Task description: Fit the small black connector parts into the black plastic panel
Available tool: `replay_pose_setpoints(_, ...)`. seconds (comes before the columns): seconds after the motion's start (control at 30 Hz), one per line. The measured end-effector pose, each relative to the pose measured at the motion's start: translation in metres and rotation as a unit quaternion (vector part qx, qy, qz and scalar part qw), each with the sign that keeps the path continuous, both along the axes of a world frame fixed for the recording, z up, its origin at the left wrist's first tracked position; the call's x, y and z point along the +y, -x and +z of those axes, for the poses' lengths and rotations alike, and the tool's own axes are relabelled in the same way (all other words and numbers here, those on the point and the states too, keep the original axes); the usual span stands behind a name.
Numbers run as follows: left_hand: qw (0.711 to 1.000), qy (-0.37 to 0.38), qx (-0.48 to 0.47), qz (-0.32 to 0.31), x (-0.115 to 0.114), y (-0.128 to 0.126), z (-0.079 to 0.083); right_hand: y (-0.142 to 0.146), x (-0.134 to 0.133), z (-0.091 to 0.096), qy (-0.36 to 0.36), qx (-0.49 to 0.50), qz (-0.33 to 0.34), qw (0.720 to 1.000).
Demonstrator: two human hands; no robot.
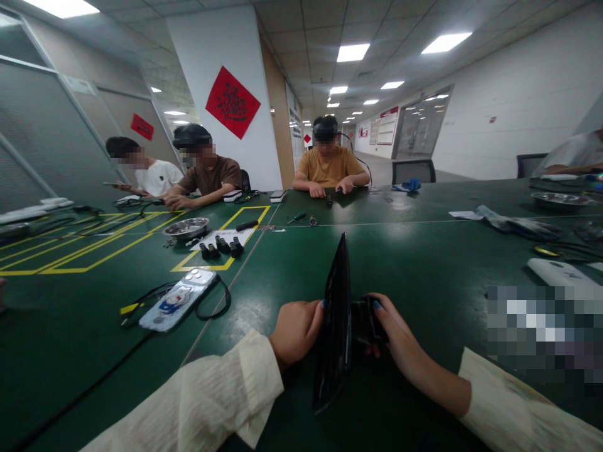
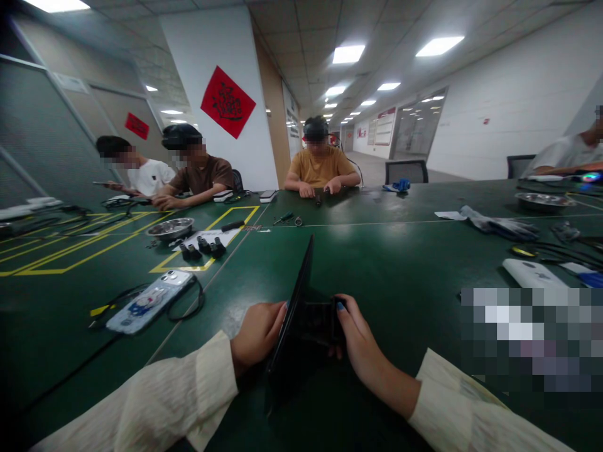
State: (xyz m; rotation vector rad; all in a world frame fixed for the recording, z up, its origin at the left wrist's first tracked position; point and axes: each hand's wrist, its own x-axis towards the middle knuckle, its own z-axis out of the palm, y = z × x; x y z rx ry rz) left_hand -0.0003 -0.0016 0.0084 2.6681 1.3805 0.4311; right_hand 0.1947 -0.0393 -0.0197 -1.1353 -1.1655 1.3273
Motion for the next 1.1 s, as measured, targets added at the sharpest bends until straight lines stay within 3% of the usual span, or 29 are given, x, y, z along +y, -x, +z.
replay_pose_setpoints(0.3, 0.999, 0.04, -0.015, -0.011, 0.003, -0.001, -0.004, -0.003, 0.001, -0.002, -0.002, 0.003, 0.007, 1.0)
replay_pose_setpoints(0.7, 0.999, 0.003, -0.008, -0.049, 0.002, 0.001, -0.004, -0.004, 0.004, -0.005, -0.007, -0.014, 0.021, 1.0)
replay_pose_setpoints(0.97, 0.992, 0.085, -0.089, -0.014, 0.004, -0.001, -0.004, -0.003, -0.001, 0.006, -0.001, -0.025, 0.03, 0.999)
replay_pose_setpoints(1.1, 0.992, 0.085, -0.088, -0.01, 0.006, -0.001, -0.003, -0.003, 0.0, 0.003, -0.004, -0.021, 0.027, 0.999)
